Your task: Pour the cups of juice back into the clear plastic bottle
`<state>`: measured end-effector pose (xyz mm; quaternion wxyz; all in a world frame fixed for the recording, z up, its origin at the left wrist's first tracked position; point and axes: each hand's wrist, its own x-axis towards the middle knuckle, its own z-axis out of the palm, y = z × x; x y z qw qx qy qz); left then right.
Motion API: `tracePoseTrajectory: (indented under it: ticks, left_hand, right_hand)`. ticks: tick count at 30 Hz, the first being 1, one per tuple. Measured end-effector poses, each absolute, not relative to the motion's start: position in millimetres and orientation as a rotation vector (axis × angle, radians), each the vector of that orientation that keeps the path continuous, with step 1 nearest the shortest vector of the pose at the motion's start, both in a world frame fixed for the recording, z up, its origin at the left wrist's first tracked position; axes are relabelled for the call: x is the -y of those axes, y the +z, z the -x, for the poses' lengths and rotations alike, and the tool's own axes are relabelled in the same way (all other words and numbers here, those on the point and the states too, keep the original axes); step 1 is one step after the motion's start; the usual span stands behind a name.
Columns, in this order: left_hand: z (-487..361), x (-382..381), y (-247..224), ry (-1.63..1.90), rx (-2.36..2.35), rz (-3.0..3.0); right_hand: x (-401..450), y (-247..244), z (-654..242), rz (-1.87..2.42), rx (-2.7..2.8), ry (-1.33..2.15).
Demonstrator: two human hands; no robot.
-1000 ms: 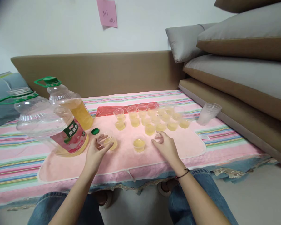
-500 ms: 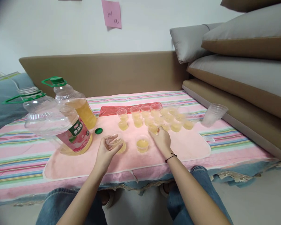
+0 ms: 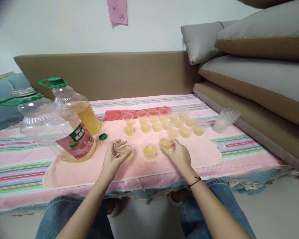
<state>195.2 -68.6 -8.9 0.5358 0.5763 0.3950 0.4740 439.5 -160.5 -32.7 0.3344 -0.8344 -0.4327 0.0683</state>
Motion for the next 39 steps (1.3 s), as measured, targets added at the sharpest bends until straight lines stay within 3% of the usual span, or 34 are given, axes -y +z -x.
tracePoseTrajectory:
  ticks: [13, 21, 39]
  left_hand:
    - [-207, 72, -8, 1.093, -0.926, -1.501]
    - [-215, 72, -3, 1.168, -0.976, -1.699]
    - [-220, 69, -1, 1.240, -1.022, -2.085]
  right_hand:
    - [157, -53, -441, 1.771, 1.038, 0.263]
    - [159, -37, -437, 1.599, 0.983, 0.299]
    - [168, -17, -431, 1.638, 1.247, -0.060]
